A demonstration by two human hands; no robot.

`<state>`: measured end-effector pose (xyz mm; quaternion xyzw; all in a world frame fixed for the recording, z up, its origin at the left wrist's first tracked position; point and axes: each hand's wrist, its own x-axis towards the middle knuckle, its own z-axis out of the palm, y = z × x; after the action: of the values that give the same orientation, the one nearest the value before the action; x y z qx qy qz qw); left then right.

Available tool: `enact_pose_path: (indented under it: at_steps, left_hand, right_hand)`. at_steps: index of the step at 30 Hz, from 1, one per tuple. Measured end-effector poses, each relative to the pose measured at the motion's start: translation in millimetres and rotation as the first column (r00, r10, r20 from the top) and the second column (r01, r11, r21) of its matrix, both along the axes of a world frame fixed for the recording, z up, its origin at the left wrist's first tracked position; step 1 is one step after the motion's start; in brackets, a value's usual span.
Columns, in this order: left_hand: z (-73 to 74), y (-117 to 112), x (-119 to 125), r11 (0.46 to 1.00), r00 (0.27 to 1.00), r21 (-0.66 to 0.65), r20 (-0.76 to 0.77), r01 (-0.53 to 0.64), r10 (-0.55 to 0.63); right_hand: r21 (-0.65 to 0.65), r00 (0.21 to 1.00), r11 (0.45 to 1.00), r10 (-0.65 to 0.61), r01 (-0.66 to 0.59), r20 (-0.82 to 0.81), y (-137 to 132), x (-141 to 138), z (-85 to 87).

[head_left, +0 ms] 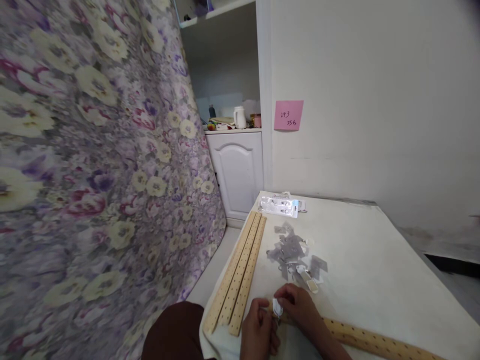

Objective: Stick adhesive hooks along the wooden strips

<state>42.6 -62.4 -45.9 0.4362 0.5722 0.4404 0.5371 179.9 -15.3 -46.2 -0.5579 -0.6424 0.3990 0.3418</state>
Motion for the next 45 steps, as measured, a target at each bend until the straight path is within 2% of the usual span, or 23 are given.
enact_pose_path:
  at_steps: [4, 7, 13, 21, 28, 37, 45]
  left_hand:
    - [-1.4, 0.5, 0.1, 1.000, 1.000, 0.002, 0.009, -0.002, 0.002]
    - [-1.3, 0.2, -0.2, 1.000, 1.000, 0.005, 0.007, -0.003, 0.003]
    - [1.1, -1.6, 0.0, 1.000, 1.000, 0.019, 0.000, -0.023, 0.023]
    - [0.1, 1.9, -1.2, 1.000, 1.000, -0.011, -0.015, -0.006, 0.006]
    - [-2.0, 2.3, 0.1, 1.000, 0.999, -0.012, -0.045, -0.012, 0.012]
    - [5.1, 8.4, 1.9, 0.998, 0.996, -0.069, -0.094, -0.006, 0.000]
    - [-3.3, 14.1, 0.0, 0.995, 0.994, -0.101, -0.108, 0.016, -0.027]
  right_hand:
    - [-0.041, 0.993, 0.999, 0.000, -0.005, -0.119, 3.1, 0.4, 2.8]
    - [-0.035, 0.990, 0.999, -0.015, 0.010, -0.143, 4.7, 0.0, 2.2]
    - [-0.021, 0.998, 1.000, -0.003, 0.002, -0.056, 3.2, -2.5, -0.8]
    - [0.052, 0.993, 0.997, -0.062, 0.057, 0.104, -5.0, -4.8, 0.6]
    - [0.083, 0.989, 0.995, -0.058, 0.047, 0.139, -9.0, -7.1, 0.4]
    - [0.143, 0.981, 0.988, -0.082, 0.057, 0.175, -15.1, -7.5, 3.4]
    - [0.162, 0.981, 0.986, -0.075, 0.045, 0.180, -16.1, -7.8, 0.2]
